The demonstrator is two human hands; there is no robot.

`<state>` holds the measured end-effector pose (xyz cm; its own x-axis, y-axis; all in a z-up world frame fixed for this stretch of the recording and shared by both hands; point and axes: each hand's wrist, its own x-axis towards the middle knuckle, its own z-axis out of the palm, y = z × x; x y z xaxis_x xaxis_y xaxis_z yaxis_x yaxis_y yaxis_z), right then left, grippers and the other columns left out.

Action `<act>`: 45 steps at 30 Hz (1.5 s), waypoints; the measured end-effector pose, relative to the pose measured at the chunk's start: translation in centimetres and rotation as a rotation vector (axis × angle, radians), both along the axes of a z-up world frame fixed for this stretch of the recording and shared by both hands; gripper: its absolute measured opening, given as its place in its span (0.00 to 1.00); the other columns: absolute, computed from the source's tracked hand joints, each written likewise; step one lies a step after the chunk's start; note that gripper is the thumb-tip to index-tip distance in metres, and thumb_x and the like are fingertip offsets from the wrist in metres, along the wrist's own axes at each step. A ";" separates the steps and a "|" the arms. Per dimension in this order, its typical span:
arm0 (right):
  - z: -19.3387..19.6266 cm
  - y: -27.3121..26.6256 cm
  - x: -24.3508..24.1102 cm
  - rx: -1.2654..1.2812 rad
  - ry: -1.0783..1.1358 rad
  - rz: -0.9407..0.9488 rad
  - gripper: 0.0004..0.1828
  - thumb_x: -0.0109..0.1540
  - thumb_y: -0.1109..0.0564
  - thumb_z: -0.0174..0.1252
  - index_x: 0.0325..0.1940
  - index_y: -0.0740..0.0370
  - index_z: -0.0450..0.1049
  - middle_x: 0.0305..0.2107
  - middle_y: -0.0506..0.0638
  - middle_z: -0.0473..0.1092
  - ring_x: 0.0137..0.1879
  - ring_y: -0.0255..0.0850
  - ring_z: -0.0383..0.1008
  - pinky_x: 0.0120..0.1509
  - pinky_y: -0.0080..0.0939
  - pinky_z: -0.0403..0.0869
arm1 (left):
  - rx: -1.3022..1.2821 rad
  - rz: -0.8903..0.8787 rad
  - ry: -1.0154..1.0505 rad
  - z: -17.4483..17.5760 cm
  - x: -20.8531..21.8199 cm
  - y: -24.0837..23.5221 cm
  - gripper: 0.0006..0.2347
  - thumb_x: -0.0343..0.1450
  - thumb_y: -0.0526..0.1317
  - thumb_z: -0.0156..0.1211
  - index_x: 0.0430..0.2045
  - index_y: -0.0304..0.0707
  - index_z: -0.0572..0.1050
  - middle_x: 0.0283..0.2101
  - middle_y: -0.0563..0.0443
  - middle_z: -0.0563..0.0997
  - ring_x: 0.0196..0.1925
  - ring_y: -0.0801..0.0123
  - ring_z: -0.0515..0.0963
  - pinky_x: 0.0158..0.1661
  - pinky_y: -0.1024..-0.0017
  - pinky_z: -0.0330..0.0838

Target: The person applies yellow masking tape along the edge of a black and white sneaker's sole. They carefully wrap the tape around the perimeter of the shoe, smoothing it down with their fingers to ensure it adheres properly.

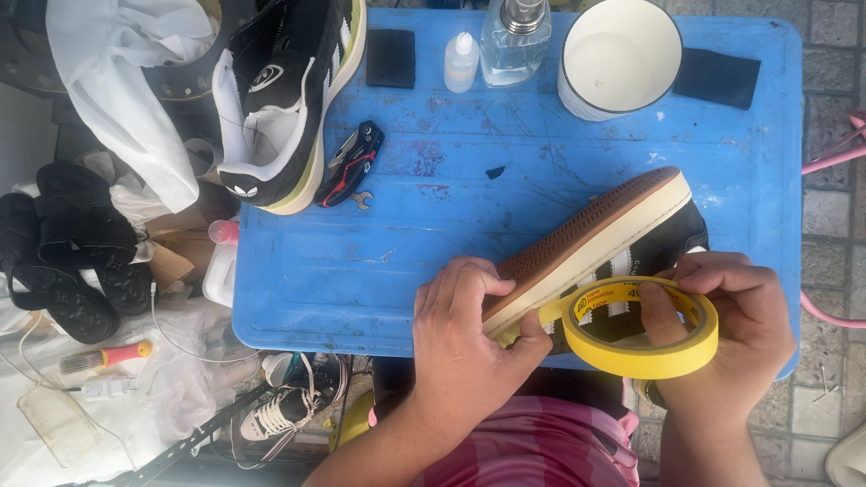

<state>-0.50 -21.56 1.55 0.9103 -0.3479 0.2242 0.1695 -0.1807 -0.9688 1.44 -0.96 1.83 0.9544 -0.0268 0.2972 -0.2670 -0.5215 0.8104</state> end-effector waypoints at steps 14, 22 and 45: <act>0.6 0.3 0.5 -0.068 -0.040 0.017 0.12 0.65 0.72 0.65 0.47 0.66 0.68 0.44 0.53 0.70 0.45 0.33 0.72 0.53 0.30 0.75 | -0.005 -0.007 -0.025 -0.7 0.2 0.0 0.17 0.62 0.37 0.70 0.39 0.37 0.68 0.42 0.44 0.79 0.40 0.53 0.81 0.44 0.58 0.71; 2.6 -0.8 1.4 -0.500 -0.014 0.226 0.08 0.66 0.69 0.60 0.49 0.66 0.76 0.46 0.56 0.76 0.47 0.38 0.78 0.49 0.33 0.75 | -0.026 -0.008 -0.099 -1.1 -0.6 0.3 0.16 0.63 0.38 0.71 0.40 0.38 0.70 0.43 0.44 0.80 0.41 0.53 0.82 0.44 0.59 0.73; 2.9 -2.2 2.8 -0.441 0.098 0.280 0.12 0.52 0.68 0.70 0.37 0.65 0.76 0.35 0.51 0.76 0.40 0.38 0.78 0.45 0.34 0.75 | -0.086 -0.046 0.025 -0.6 -0.3 0.1 0.16 0.63 0.35 0.71 0.38 0.37 0.68 0.48 0.43 0.85 0.43 0.53 0.87 0.45 0.63 0.79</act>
